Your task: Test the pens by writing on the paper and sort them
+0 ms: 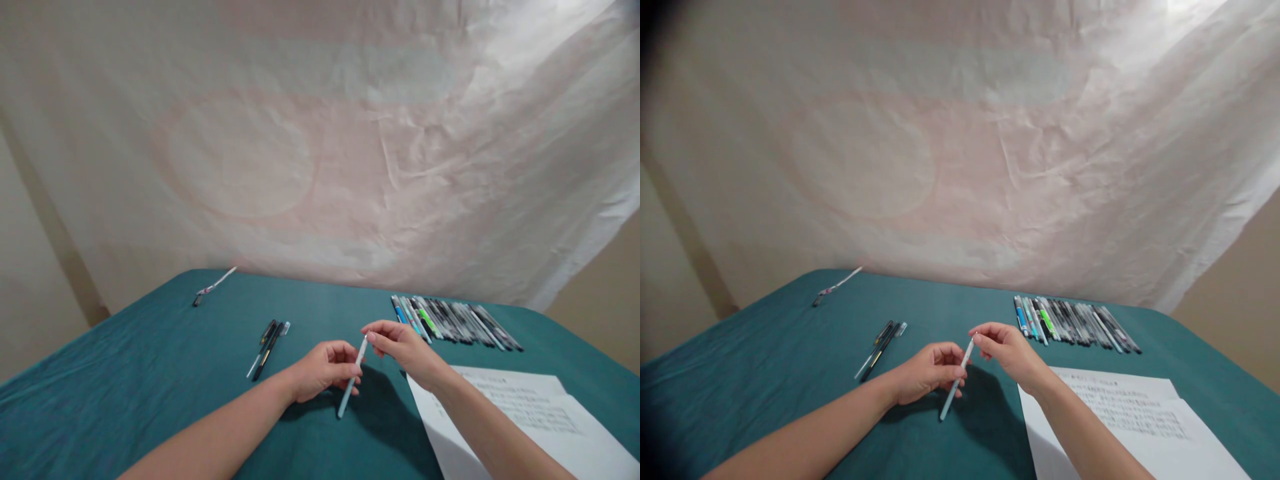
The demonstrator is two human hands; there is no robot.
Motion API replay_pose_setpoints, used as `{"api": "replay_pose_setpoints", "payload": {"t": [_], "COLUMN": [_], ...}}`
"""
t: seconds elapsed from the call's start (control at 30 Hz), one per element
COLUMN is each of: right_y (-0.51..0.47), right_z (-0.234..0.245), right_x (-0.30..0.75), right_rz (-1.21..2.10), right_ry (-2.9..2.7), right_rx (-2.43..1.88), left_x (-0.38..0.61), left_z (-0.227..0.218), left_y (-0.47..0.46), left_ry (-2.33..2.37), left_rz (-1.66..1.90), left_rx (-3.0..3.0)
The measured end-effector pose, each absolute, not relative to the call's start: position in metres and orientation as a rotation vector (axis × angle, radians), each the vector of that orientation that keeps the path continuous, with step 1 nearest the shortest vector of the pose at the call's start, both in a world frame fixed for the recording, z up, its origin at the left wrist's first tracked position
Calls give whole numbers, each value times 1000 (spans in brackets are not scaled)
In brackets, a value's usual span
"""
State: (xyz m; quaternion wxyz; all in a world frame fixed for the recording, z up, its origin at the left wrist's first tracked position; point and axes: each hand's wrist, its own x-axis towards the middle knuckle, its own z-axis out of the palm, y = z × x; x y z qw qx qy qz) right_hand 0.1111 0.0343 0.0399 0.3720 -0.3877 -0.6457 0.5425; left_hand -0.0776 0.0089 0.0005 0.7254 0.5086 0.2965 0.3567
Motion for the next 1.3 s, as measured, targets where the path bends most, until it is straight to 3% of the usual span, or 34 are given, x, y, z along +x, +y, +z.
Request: {"api": "replay_pose_setpoints", "payload": {"t": [0.33,0.6,0.83,1.03,1.3], "right_y": [31,28,31,30,30], "right_z": [35,33,22,24,24], "right_x": [108,106,102,102,98], "right_rz": [1363,1698,1488,1616,1449], "right_ry": [-1688,-1518,-1534,-1417,-1468], "right_rx": [-968,-871,-885,-851,-934], "left_x": [-76,-76,-77,-77,-77], "left_z": [2,5,2,3,4], "left_y": [6,7,9,10,9], "left_ry": [653,633,632,640,662], "left_rz": [793,815,828,834,823], "left_rx": [1157,1116,1063,1063,1067]}}
